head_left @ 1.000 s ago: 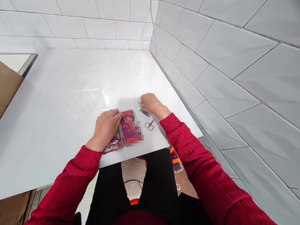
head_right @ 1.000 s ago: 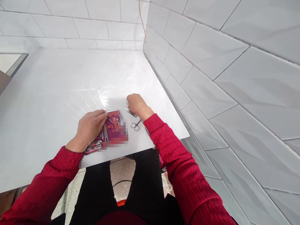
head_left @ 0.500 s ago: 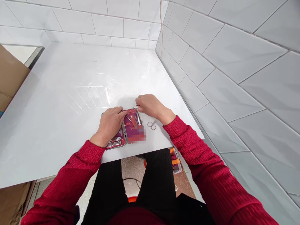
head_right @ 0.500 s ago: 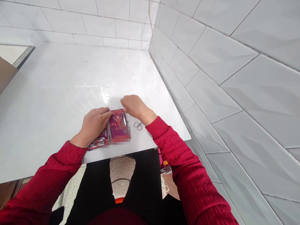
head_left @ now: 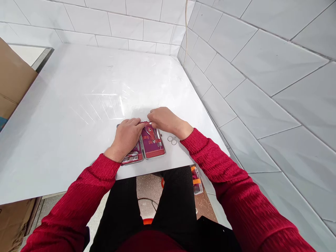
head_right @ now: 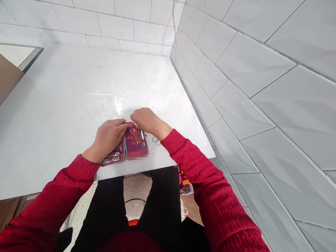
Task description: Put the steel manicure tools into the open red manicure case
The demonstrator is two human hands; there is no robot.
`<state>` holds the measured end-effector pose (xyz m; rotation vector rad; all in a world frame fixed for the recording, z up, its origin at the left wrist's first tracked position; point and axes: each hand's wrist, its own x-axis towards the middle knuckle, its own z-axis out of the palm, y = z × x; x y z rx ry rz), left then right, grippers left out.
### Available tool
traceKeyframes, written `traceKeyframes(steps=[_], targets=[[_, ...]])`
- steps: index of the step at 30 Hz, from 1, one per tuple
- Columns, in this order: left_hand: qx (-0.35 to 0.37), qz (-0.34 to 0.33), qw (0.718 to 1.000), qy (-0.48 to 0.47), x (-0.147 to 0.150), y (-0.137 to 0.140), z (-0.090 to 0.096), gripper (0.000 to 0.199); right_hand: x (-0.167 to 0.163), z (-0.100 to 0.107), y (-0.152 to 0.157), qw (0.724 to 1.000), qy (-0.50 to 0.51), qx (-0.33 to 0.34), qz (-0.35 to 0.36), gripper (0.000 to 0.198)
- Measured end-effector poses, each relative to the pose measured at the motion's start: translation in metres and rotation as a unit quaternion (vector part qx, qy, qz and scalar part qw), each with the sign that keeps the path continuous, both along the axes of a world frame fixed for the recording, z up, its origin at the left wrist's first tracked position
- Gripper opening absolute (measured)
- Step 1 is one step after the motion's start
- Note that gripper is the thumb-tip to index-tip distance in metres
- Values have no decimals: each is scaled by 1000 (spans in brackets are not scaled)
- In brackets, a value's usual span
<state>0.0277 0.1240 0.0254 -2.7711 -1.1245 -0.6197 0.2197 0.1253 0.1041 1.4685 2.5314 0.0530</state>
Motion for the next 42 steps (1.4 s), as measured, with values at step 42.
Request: traceKeyframes(steps=[42], targets=[[-18,61,998,-25,-10,2,13,32,82,-78,-26,783,505,128,-341,25]])
